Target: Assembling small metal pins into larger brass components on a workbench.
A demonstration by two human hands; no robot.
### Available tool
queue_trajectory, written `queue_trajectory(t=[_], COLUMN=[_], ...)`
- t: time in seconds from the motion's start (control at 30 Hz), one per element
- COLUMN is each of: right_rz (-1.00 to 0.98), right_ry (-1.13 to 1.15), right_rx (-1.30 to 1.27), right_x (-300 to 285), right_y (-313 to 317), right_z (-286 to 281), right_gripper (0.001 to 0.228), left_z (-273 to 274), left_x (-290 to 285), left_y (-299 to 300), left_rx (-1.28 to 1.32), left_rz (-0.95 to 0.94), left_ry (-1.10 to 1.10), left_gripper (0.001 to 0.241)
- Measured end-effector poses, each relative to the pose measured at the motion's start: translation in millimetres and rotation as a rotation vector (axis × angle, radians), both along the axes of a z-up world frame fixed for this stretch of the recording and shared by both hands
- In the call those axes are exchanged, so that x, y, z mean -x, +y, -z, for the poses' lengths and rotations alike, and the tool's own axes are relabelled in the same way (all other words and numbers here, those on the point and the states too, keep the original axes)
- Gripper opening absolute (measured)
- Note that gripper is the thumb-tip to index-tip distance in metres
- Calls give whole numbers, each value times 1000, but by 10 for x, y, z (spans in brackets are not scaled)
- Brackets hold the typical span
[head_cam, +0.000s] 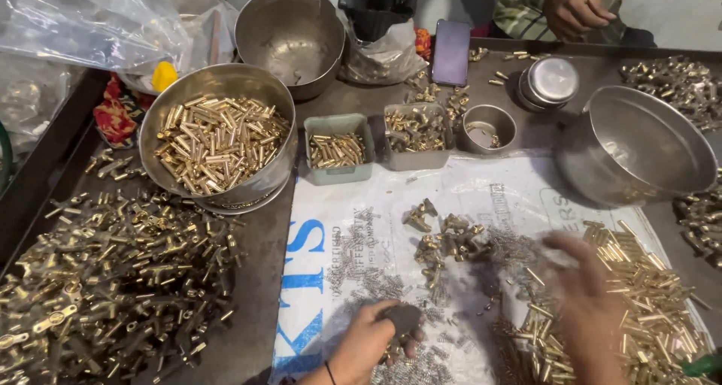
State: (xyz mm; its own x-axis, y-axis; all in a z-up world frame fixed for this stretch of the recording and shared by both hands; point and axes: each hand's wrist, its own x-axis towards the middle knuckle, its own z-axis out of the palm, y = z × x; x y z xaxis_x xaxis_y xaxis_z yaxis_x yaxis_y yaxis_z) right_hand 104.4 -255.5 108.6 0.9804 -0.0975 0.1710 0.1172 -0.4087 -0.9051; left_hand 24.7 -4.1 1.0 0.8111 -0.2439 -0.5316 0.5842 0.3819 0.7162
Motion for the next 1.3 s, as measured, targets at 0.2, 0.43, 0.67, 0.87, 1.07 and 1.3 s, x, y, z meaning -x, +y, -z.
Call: queue_trajectory(t=[0.2, 0.43, 0.67, 0.87, 1.07, 1.3], right_rz=[-34, -200, -562, -648, -629, -567], right_ry=[-121, 535, 269, 191, 134, 448], right_rx=[-334, 463, 740, 886, 1010, 735], right_x=[-418, -4, 187, 365, 521, 503], right_y=[-1893, -333, -72, -175, -108, 164], right_z=[382, 544, 512, 841, 828, 343], right_gripper=[7, 22, 34, 43, 65, 37], left_z=[-158, 56, -175, -8, -306, 99], left_x=[-12, 36, 108, 89, 53, 142], left_y=[53, -33, -55, -171, -214, -164], left_rx=[7, 57, -219, -174, -268, -347], left_rz=[-107, -53, 74, -7, -35, 122], left_ry=[127, -160, -86, -230, 10, -261], left_gripper=[32, 26, 20, 24, 31, 28])
